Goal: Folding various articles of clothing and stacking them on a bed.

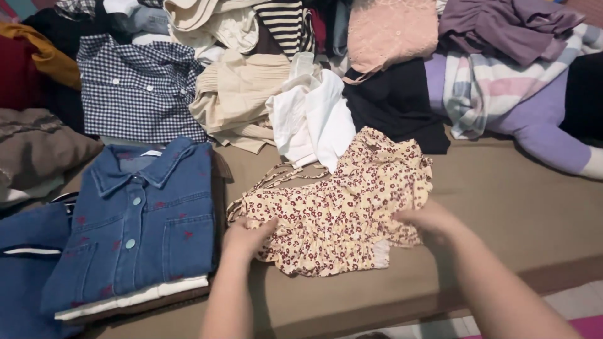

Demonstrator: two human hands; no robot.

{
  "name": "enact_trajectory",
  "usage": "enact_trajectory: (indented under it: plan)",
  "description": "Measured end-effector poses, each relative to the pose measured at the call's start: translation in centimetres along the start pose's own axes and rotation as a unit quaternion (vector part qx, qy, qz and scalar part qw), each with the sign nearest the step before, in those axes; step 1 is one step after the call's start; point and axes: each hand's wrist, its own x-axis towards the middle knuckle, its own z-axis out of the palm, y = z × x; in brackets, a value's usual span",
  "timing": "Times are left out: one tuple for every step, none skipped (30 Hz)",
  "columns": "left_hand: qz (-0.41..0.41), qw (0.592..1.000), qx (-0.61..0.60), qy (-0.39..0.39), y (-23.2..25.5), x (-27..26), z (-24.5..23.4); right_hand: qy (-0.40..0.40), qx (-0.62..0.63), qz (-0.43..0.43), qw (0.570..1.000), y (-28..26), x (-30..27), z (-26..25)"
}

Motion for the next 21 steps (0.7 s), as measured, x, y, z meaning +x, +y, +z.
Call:
enact_trajectory:
  plan:
    - [0.000, 1.000, 0.001, -0.001, -2.4, 2.4, 0.6, 0.000, 0.000, 0.001, 1.000, -1.3, -0.6, 0.5]
    - [0.059, 0.991, -0.108, -0.060, -4.8, 4.9, 1.2, 0.020, 0.075, 0.044, 0.996, -2.6, -1.3, 1.0]
    - [0.119, 0.962, -0.215, -0.116, -7.2, 7.4, 1.6, 0.039, 0.149, 0.086, 0.984, -3.9, -1.7, 1.7]
    - [0.119, 0.962, -0.215, -0.116, -6.3, 5.5, 0.6, 0.038, 0.149, 0.086, 0.984, -3.3, -1.2, 1.1]
    - [0.137, 0.911, -0.357, -0.155, -5.4, 3.6, -0.5, 0.028, 0.219, 0.059, 0.973, -2.6, -0.7, 0.4]
    - [0.151, 0.837, -0.490, -0.191, -4.5, 1.6, -1.5, 0.018, 0.288, 0.033, 0.957, -2.0, -0.1, -0.2]
    - [0.151, 0.837, -0.490, -0.191, -4.2, 0.9, -1.9, 0.018, 0.288, 0.033, 0.957, -2.4, -0.3, -0.2]
    - [0.110, 0.860, -0.463, -0.184, -4.0, 0.1, -2.3, 0.006, 0.305, 0.066, 0.950, -2.8, -0.4, -0.1]
    - [0.070, 0.880, -0.436, -0.176, -3.8, -0.6, -2.7, -0.006, 0.321, 0.098, 0.942, -3.1, -0.6, 0.0]
    - [0.069, 0.880, -0.436, -0.176, -3.9, -0.8, -2.9, -0.007, 0.321, 0.098, 0.942, -3.7, -1.2, 1.1]
    - [0.078, 0.919, -0.342, -0.179, -3.8, -0.9, -3.0, 0.000, 0.281, 0.145, 0.949, -4.4, -1.9, 2.1]
    - [0.087, 0.948, -0.245, -0.181, -3.8, -1.0, -3.1, 0.006, 0.241, 0.191, 0.952, -5.1, -2.6, 3.1]
    - [0.087, 0.949, -0.245, -0.181, -3.6, -0.9, -3.4, 0.006, 0.240, 0.190, 0.952, -5.1, -2.6, 3.4]
    - [0.065, 0.952, -0.212, -0.211, -3.4, -0.8, -3.6, -0.011, 0.264, 0.215, 0.940, -5.1, -2.6, 3.6]
    - [0.044, 0.953, -0.178, -0.241, -3.2, -0.8, -3.9, -0.028, 0.287, 0.240, 0.927, -5.0, -2.6, 3.9]
    - [0.044, 0.953, -0.178, -0.241, -2.3, -1.0, -4.2, -0.029, 0.287, 0.240, 0.927, -4.0, -1.8, 3.6]
    - [0.008, 0.947, -0.187, -0.260, -1.4, -1.2, -4.4, -0.055, 0.309, 0.215, 0.925, -2.9, -1.0, 3.2]
    - [-0.027, 0.940, -0.196, -0.279, -0.5, -1.3, -4.6, -0.081, 0.331, 0.191, 0.921, -1.8, -0.2, 2.8]
    - [-0.028, 0.940, -0.196, -0.279, -0.4, -0.6, -4.1, -0.081, 0.330, 0.192, 0.921, -1.4, 0.2, 2.6]
    - [-0.020, 0.950, -0.164, -0.265, -0.3, 0.2, -3.6, -0.100, 0.352, 0.156, 0.917, -1.0, 0.6, 2.5]
    - [-0.011, 0.959, -0.132, -0.250, -0.3, 0.9, -3.2, -0.120, 0.374, 0.121, 0.912, -0.5, 1.0, 2.4]
